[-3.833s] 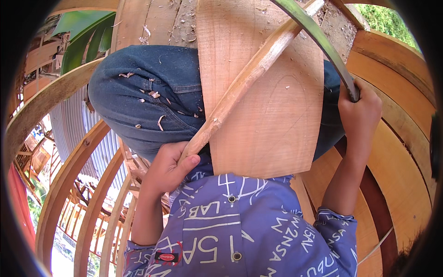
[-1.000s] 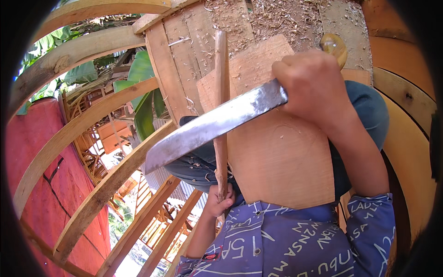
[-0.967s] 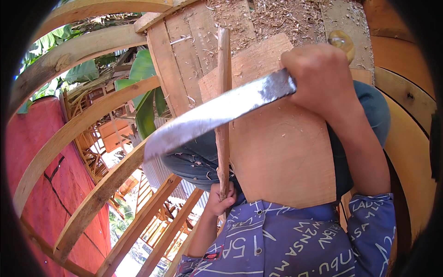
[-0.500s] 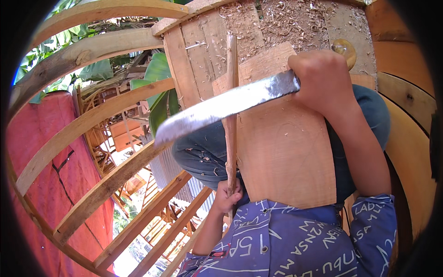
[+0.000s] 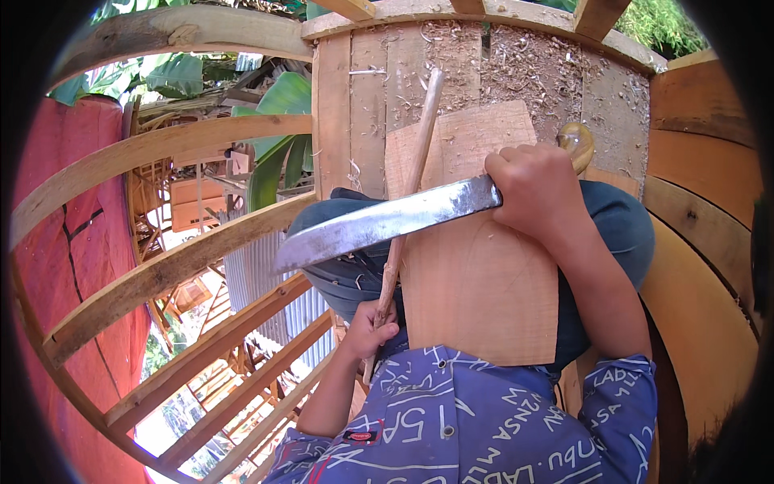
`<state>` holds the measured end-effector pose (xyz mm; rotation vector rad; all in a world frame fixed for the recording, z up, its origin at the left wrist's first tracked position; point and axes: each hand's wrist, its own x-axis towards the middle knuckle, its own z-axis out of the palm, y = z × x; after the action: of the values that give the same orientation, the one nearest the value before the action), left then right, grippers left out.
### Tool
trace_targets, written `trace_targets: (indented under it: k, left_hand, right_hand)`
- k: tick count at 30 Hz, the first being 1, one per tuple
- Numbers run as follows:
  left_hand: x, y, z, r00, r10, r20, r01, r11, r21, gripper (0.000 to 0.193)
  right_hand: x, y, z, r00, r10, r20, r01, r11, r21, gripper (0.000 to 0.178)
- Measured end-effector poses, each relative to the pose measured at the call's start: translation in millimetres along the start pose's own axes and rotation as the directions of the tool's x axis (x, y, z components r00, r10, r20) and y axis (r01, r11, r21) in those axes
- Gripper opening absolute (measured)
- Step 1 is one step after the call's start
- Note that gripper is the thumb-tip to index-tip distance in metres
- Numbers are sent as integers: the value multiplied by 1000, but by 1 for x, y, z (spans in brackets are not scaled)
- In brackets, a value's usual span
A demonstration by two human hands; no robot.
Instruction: The person is sitting cross-legged on the ground, using a large curved blade to shave and shape a piece of light-colored wood. They hold the wood with their left hand and repeatedly strike it with the blade in their right hand to remove thin strips of material.
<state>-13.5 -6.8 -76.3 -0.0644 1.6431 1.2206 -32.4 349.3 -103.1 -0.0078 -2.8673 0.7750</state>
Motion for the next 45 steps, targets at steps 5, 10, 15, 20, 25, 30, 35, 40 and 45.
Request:
trace_targets:
  k: [5,10,15,20,25,30,35,40,45]
  left_hand:
    - [-1,3,0,1000,-12,26,14,997,-77,44]
    - [1,6,-4,995,-5,102,25,979,-202,37]
    - [-1,15,0,994,-32,105,53,977,-204,34]
    - [-19,42,22,997,-18,75,35,971,-236,31]
    - [-42,69,51,999,-15,38,23,973,-231,34]
    - [-53,79,60,998,-5,68,24,962,-274,26]
    - [-46,76,58,999,3,-37,-8,988,-152,22]
    - [-18,49,54,886,244,-393,-56,900,432,23]
    - [-9,40,51,806,451,-384,-136,773,620,24]
  right_hand:
    - [1,6,1,999,-45,-6,45,998,48,11]
    - [5,30,-3,975,174,-141,-176,984,-1,10]
    - [5,38,-7,943,268,-196,-278,960,-26,13]
    - [2,15,-5,967,219,-128,-206,973,107,14]
    - [2,12,-3,966,189,-177,-158,971,179,10]
    - [-1,21,-10,937,221,-271,-185,971,154,8]
    - [2,19,-14,933,213,-289,-175,973,149,9]
    - [6,33,-9,909,305,-284,-297,952,72,10]
    - [17,42,0,824,540,-173,-523,841,137,16]
